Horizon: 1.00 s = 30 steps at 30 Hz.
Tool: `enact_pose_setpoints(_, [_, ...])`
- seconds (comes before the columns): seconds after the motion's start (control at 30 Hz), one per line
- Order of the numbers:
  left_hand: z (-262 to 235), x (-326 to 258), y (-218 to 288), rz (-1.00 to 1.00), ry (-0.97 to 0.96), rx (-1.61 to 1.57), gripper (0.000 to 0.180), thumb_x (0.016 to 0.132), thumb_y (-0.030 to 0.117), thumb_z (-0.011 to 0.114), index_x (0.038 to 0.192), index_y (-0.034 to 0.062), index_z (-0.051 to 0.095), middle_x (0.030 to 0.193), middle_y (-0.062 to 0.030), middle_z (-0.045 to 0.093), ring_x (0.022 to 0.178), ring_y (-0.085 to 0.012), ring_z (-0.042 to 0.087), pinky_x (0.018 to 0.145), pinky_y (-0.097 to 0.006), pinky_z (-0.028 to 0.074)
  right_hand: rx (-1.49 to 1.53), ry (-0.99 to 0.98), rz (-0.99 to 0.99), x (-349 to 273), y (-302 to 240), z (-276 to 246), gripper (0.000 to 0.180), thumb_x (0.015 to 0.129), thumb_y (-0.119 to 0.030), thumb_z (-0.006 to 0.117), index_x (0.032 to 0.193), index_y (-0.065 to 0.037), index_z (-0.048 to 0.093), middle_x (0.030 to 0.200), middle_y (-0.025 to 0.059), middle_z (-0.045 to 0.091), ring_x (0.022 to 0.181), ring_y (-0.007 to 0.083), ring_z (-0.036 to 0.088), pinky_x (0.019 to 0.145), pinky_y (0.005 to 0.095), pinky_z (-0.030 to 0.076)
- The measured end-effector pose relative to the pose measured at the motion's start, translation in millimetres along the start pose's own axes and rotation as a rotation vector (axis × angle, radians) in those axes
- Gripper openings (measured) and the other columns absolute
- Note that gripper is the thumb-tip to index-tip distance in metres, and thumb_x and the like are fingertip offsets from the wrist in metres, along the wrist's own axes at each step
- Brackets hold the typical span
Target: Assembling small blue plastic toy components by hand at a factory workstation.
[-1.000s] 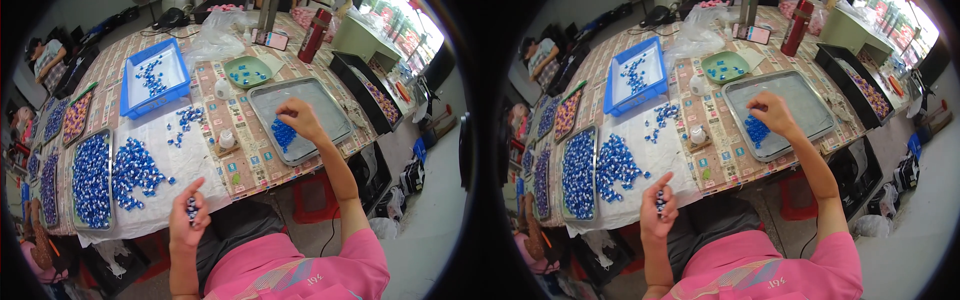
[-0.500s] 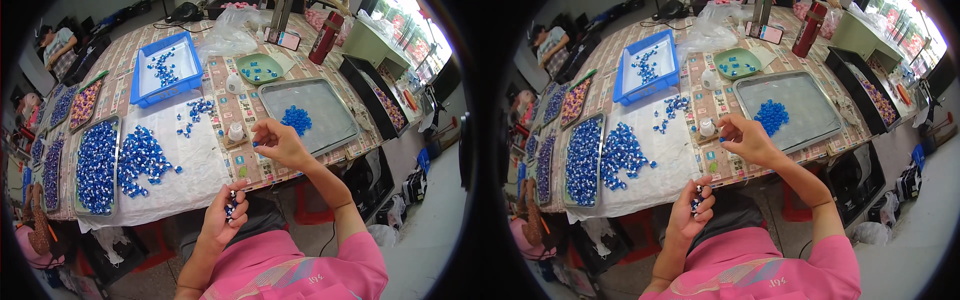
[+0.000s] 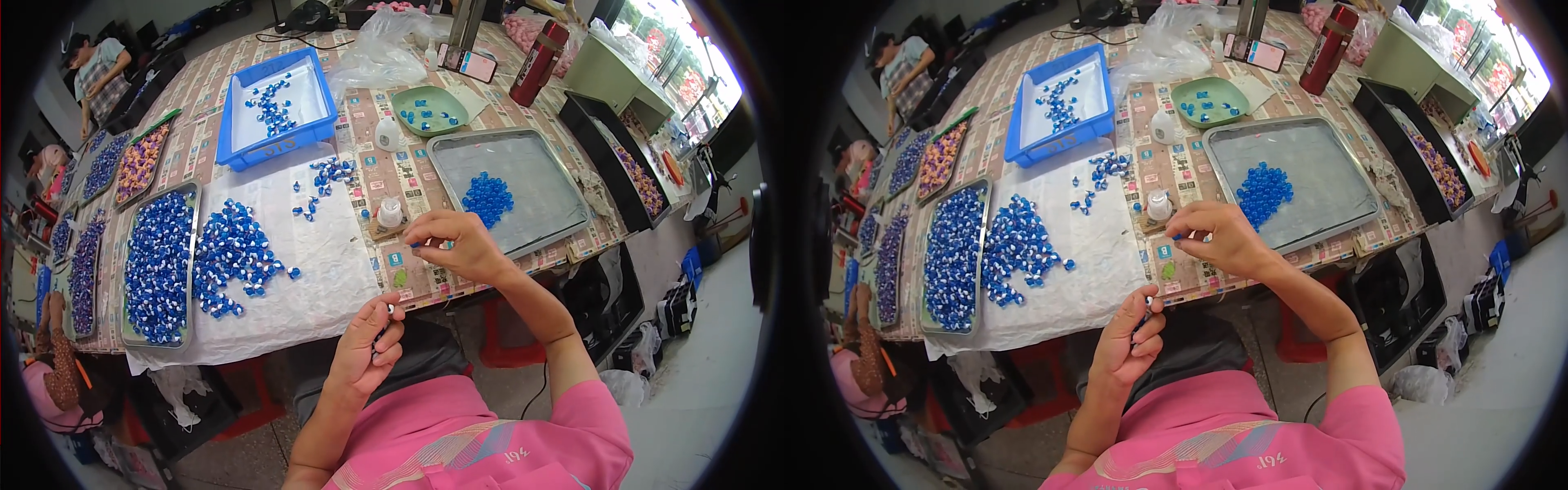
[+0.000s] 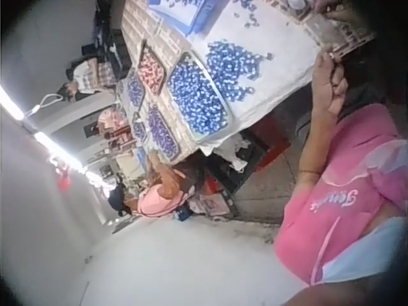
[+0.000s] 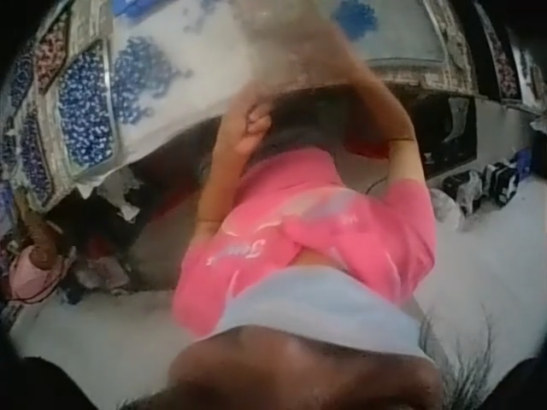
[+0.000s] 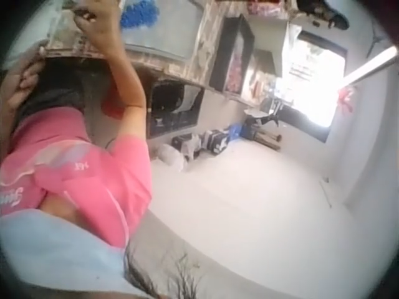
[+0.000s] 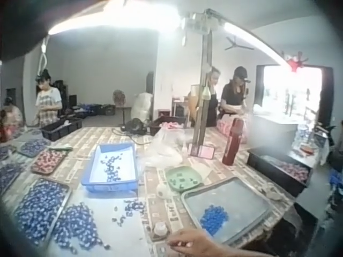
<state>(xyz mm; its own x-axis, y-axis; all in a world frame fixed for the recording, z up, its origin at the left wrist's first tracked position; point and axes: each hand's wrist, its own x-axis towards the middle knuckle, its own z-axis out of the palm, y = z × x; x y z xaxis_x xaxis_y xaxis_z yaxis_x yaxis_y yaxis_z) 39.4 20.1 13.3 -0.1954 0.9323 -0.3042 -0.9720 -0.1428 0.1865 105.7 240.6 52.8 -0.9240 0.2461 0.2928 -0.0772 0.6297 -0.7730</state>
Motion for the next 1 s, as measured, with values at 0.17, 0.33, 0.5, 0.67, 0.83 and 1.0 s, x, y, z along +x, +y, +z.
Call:
enact_pose_setpoints(0.17, [-3.0, 1.1, 5.4, 0.0, 0.004, 0.028, 0.021, 0.095, 0.011, 0.052, 0.116, 0.0058, 0.054, 0.1, -0.0058, 0.061, 0.054, -0.0032, 0.037, 0.04, -0.015, 0.032, 0.087, -0.072, -0.037, 0.1, 3.6, 0.1, 0.021, 0.071, 0.001, 0.07, 0.092, -0.005, 0.069, 0.09, 0.0068, 0.065, 0.082, 0.0194, 0.062, 0.068, 0.0283, 0.048])
enact_pose_setpoints(0.33, [-12.5, 2.0, 3.4, 0.027, -0.016, 0.026, 0.026, 0.093, 0.008, 0.055, 0.118, 0.0065, 0.055, 0.1, -0.0049, 0.061, 0.055, -0.0032, 0.037, 0.04, -0.015, 0.032, 0.137, -0.118, 0.087, -0.5, -3.0, -1.5, 0.021, 0.073, 0.0, 0.072, 0.094, -0.003, 0.069, 0.095, 0.0052, 0.064, 0.084, 0.0134, 0.061, 0.069, 0.0251, 0.048])
enact_pose_setpoints(0.5, [-13.7, 3.3, 1.0, 0.058, -0.02, 0.013, 0.025, 0.094, 0.012, 0.053, 0.118, 0.0083, 0.055, 0.099, -0.0033, 0.061, 0.055, -0.003, 0.035, 0.04, -0.014, 0.031, 0.254, -0.107, 0.147, -2.5, -5.8, 1.9, 0.021, 0.076, 0.0, 0.071, 0.097, 0.0, 0.067, 0.097, 0.0054, 0.064, 0.086, 0.0106, 0.061, 0.073, 0.0234, 0.049])
enact_pose_setpoints(0.67, [-10.7, 4.3, 2.6, 0.03, -0.005, 0.008, 0.025, 0.096, 0.016, 0.051, 0.119, 0.0085, 0.054, 0.098, -0.0033, 0.059, 0.055, -0.0031, 0.036, 0.04, -0.014, 0.03, 0.369, -0.097, 0.218, -7.4, -1.9, 4.0, 0.021, 0.077, 0.0, 0.07, 0.098, 0.0, 0.066, 0.097, 0.0048, 0.064, 0.086, 0.0093, 0.06, 0.074, 0.0231, 0.049])
enact_pose_setpoints(0.83, [-15.0, 4.9, 5.7, 0.009, -0.04, -0.03, 0.021, 0.096, 0.017, 0.051, 0.115, 0.0077, 0.054, 0.096, -0.0033, 0.058, 0.055, -0.003, 0.036, 0.039, -0.014, 0.03, 0.436, -0.107, 0.309, -8.2, -5.7, 5.4, 0.028, 0.078, 0.001, 0.07, 0.105, -0.002, 0.063, 0.094, 0.0027, 0.064, 0.086, 0.0072, 0.059, 0.076, 0.0224, 0.049])
enact_pose_setpoints(1.0, [-16.3, 6.0, 7.6, 0.004, -0.033, -0.044, 0.02, 0.096, 0.017, 0.05, 0.114, 0.0076, 0.054, 0.096, -0.0033, 0.057, 0.055, -0.0032, 0.037, 0.039, -0.014, 0.03, 0.55, -0.088, 0.331, -6.4, -9.0, 7.3, 0.027, 0.079, 0.001, 0.069, 0.105, -0.002, 0.063, 0.092, 0.0023, 0.065, 0.085, 0.0076, 0.06, 0.079, 0.022, 0.049])
